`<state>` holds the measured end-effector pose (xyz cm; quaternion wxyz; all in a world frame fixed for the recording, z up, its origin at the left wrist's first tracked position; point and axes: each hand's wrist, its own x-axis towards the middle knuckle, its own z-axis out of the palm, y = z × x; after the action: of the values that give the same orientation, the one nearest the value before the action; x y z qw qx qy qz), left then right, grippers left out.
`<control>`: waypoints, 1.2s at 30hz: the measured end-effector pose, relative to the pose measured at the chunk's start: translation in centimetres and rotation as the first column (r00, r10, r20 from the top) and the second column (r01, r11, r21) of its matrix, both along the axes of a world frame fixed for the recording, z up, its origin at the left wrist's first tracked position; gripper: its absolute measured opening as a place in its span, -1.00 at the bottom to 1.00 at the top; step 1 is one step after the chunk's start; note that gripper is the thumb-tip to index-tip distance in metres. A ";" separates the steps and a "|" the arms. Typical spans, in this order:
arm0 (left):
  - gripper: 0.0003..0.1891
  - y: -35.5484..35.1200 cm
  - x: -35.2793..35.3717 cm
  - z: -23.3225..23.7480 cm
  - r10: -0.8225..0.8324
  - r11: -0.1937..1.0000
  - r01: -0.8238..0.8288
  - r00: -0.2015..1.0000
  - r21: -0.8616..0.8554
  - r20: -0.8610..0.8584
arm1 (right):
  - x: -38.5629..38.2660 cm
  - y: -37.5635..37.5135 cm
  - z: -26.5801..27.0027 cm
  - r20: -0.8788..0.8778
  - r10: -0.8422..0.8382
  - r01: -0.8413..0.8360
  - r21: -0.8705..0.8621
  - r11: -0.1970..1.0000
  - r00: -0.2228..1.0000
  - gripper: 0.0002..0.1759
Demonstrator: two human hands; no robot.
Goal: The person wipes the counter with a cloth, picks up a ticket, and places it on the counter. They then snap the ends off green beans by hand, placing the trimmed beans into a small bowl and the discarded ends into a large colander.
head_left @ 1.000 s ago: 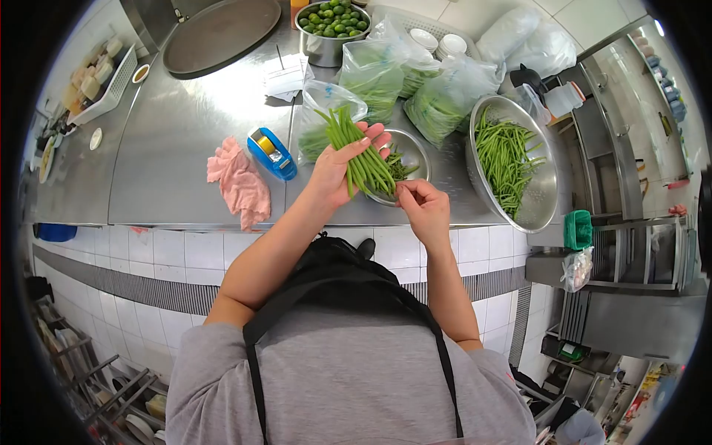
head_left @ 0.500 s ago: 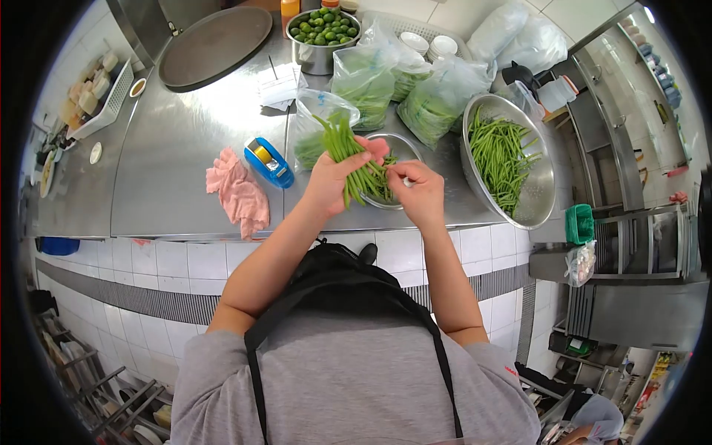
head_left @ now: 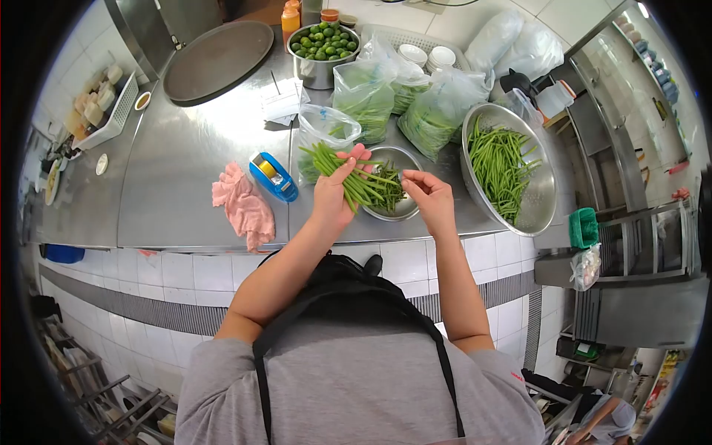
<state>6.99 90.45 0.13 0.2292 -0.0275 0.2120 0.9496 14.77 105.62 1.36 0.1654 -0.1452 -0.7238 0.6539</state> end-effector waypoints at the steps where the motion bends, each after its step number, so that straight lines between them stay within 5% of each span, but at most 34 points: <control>1: -0.88 0.1 -0.2 0.0 -0.004 1.000 0.004 1.000 -0.001 -0.004 | 0.1 -0.1 -0.1 -0.004 -0.004 0.004 -0.001 1.000 1.000 -0.79; 4: -0.88 0.4 -0.4 0.1 0.002 1.000 -0.002 1.000 0.025 -0.009 | 0.1 -0.3 -0.4 -0.026 0.074 -0.071 0.110 0.991 0.997 -0.84; 10: -0.87 0.6 -0.5 0.7 -0.061 0.998 0.062 0.996 0.024 -0.067 | 0.0 -0.6 0.5 -0.087 0.126 -0.141 -0.198 0.970 0.988 -0.91; 11: -0.87 0.6 -0.4 0.9 -0.066 0.997 0.069 0.990 0.019 -0.123 | 0.0 -1.0 1.0 -0.016 0.093 -0.089 0.152 0.984 0.996 -0.90; 12: -0.87 0.7 -0.2 1.2 -0.074 0.997 0.078 0.981 0.014 -0.179 | 0.0 -1.2 1.2 0.042 0.035 -0.051 0.486 0.872 0.998 -0.88; 16: -0.88 1.4 0.8 1.9 -0.095 0.995 0.097 0.971 0.001 -0.219 | -1.3 -0.9 -0.1 -0.112 -0.130 0.167 0.456 0.874 0.985 -0.85; 18: -0.88 1.5 0.8 1.5 -0.065 0.997 0.074 0.978 0.038 -0.196 | -1.7 -0.5 -0.3 -0.080 -0.187 0.170 -0.182 0.968 0.979 -0.87; 21: -0.88 1.4 0.1 1.4 -0.025 0.999 0.028 0.995 0.031 -0.102 | -1.0 -0.8 0.6 -0.022 -0.148 0.130 -0.370 0.920 0.989 -0.88; 25: -0.88 1.5 -1.1 1.1 0.055 0.995 -0.048 0.994 0.082 -0.091 | 0.1 -0.3 0.0 -0.116 -0.049 0.003 -0.368 0.930 0.992 -0.87; 27: -0.87 1.6 -1.2 1.3 0.056 0.996 -0.049 0.994 0.077 -0.093 | 0.3 -1.6 0.6 0.030 0.055 -0.053 -0.052 0.997 0.998 -0.83; 32: -0.87 2.5 -1.1 1.4 0.035 0.997 -0.024 0.990 0.078 -0.136 | -0.6 -1.0 -1.1 0.026 0.091 -0.093 0.085 0.992 0.996 -0.83; 34: -0.87 2.6 -1.1 1.3 0.015 0.997 -0.005 0.990 0.073 -0.143 | -1.0 -1.1 -0.2 -0.077 -0.031 0.016 -0.181 0.983 0.997 -0.87; 35: -0.88 2.7 -1.0 1.1 -0.033 0.997 0.043 0.990 0.068 -0.135 | -1.0 -0.9 0.4 -0.078 -0.033 0.019 -0.182 0.983 0.996 -0.87; 36: -0.89 2.7 -1.0 1.0 -0.081 0.994 0.090 0.989 0.063 -0.127 | -1.0 -0.7 1.0 -0.099 0.028 -0.066 -0.402 0.913 0.995 -0.89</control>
<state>5.94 93.18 1.15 0.2570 0.0484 0.1943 0.9454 13.80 104.94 2.38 0.1488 -0.1287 -0.5678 0.7993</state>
